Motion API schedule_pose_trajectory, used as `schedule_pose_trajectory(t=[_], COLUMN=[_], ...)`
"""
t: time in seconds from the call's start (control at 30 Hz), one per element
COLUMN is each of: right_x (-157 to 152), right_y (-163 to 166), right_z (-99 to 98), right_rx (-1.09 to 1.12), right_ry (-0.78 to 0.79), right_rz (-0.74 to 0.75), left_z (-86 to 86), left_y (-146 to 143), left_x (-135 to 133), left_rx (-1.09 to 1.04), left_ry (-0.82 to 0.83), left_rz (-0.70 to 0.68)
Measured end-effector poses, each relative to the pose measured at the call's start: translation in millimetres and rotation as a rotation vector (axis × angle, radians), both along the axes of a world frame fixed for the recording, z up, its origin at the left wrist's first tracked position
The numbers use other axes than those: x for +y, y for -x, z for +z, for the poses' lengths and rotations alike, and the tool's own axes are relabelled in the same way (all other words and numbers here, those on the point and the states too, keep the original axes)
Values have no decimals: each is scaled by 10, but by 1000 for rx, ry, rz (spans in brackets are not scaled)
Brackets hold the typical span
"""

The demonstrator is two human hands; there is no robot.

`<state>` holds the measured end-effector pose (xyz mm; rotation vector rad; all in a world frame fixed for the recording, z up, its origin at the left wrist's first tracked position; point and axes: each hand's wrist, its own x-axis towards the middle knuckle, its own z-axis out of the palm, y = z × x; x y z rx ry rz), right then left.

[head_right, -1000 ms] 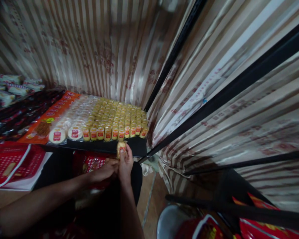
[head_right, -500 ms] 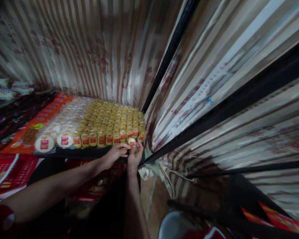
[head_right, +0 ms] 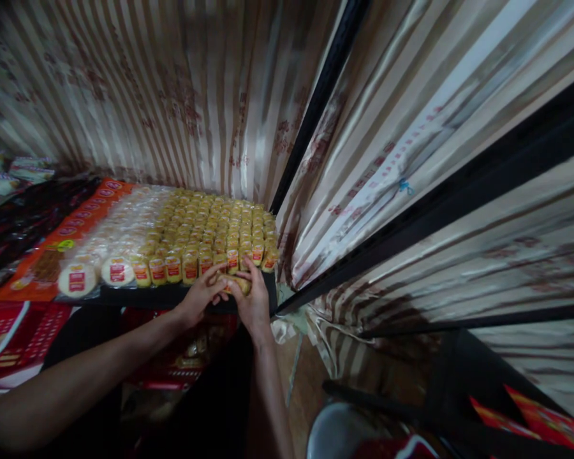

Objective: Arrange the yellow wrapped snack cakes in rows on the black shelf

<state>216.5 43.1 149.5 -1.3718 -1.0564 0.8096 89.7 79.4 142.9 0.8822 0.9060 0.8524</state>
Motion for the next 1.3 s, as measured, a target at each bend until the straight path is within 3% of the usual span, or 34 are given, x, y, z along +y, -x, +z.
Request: schedule_pose_trajectory(t=[0.13,0.23,0.33,0.43,0.57,0.73,1.03,1.3], right_x=[-50,-135,-180,-140,-6,189,371,376], right_y=[170,283,302,190,-60,-266,-304,-240], right_z=[-203,-366,-438,-449,-462,-538,-784,-753], right_rx=[253,333,309,214,-119,-459,-469,-367], right_ry=[47,106,107,82,44,46,0,-42], right_rz=[-238,-261,-301,-365,-418,-461,-459,-453], left_z=[-23,-27,-33,-65,-120,-134,-247,-392], left_y=[-14,-61,-112,-171,-269,-412,-692,-660], left_x=[-83,-162,-218,-214,-124,32,194,209], left_rx=[-127,-200,-135,77,346,351,239,392], left_ry=[176,207,164,142,2,-142,-308,-517], left_rz=[136,179,119,27,84,-18,-47,-76])
